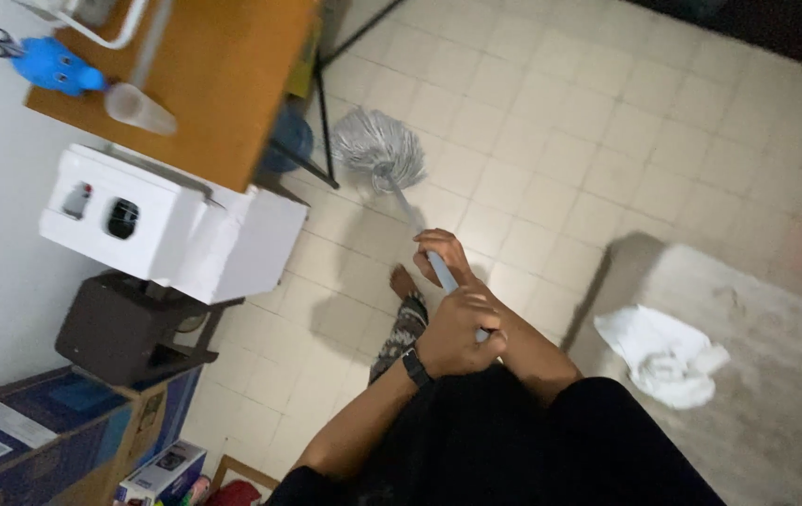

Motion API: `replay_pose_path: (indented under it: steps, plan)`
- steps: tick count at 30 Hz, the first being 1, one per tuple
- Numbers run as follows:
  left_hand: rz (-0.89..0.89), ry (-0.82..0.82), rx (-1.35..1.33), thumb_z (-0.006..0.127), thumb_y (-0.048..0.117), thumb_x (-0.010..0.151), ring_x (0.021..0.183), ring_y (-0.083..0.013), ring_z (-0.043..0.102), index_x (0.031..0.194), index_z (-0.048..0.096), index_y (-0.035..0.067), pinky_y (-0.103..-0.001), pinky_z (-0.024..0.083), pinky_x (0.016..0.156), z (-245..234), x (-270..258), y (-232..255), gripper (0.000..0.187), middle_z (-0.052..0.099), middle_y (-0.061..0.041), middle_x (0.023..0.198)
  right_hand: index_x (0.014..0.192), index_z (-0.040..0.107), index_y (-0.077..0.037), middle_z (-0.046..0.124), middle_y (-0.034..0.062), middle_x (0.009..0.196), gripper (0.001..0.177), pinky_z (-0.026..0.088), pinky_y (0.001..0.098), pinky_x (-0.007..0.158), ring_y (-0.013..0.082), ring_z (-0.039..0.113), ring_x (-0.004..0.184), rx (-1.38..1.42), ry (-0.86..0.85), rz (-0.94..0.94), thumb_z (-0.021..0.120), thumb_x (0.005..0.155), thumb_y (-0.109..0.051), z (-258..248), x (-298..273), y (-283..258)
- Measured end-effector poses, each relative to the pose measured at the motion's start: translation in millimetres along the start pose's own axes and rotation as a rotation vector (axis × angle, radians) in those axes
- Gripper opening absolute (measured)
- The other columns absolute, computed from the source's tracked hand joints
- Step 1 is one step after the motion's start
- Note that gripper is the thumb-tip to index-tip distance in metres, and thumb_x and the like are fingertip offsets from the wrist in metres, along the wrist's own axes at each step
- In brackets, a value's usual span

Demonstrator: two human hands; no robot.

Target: The person mops a tiled floor in a cluttered room using a grey duster mop. They move the mop back and forth across the floor, navigating around a bed, a desk, and various items on the floor.

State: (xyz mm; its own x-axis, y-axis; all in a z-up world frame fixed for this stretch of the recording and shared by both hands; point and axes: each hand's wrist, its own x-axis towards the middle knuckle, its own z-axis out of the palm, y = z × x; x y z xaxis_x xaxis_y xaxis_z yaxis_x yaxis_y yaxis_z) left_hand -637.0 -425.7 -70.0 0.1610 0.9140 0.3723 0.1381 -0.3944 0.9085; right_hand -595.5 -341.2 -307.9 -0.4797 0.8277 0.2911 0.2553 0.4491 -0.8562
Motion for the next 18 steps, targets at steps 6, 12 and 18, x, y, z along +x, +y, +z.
replay_pose_path:
  steps: [6, 12, 18]
  plan:
    - [0.029, -0.207, -0.142, 0.062, 0.011, 0.085, 0.037, -0.0193, 0.037, 0.048, 0.035, 0.012, -0.031, 0.034, 0.047, 77.2, -31.2, 73.2, 0.046, 0.038, -0.005, 0.04, 0.066, 0.058, -0.01, 0.075, 0.0053, 0.085, 0.023, 0.052, 0.0428, 0.093, 0.0293, 0.072, 0.094, -0.076, 0.178, 0.032, 0.069, 0.085, -0.004, -71.1, -121.8, -18.1]
    - [-0.014, -0.532, -0.391, 0.058, 0.002, 0.084, 0.046, -0.0131, 0.043, 0.054, 0.052, 0.012, -0.028, 0.039, 0.052, 112.0, -48.4, 105.9, 0.032, 0.046, -0.005, 0.045, 0.056, 0.048, -0.013, 0.054, 0.0009, 0.054, 0.037, 0.05, 0.0343, 0.069, 0.0265, 0.057, 0.056, -0.076, 0.435, 0.036, 0.068, 0.085, -0.005, -118.0, -212.3, -23.2]
    - [-0.051, -0.625, -0.503, 0.06, 0.0, 0.086, 0.05, -0.0167, 0.043, 0.056, 0.052, 0.011, -0.031, 0.039, 0.057, 116.1, -75.1, 81.0, 0.033, 0.051, -0.003, 0.05, 0.056, 0.04, -0.011, 0.044, 0.0036, 0.05, 0.041, 0.041, 0.0331, 0.059, 0.0242, 0.042, 0.051, -0.078, 0.603, 0.092, 0.065, 0.088, -0.003, -128.1, -260.5, -30.4]
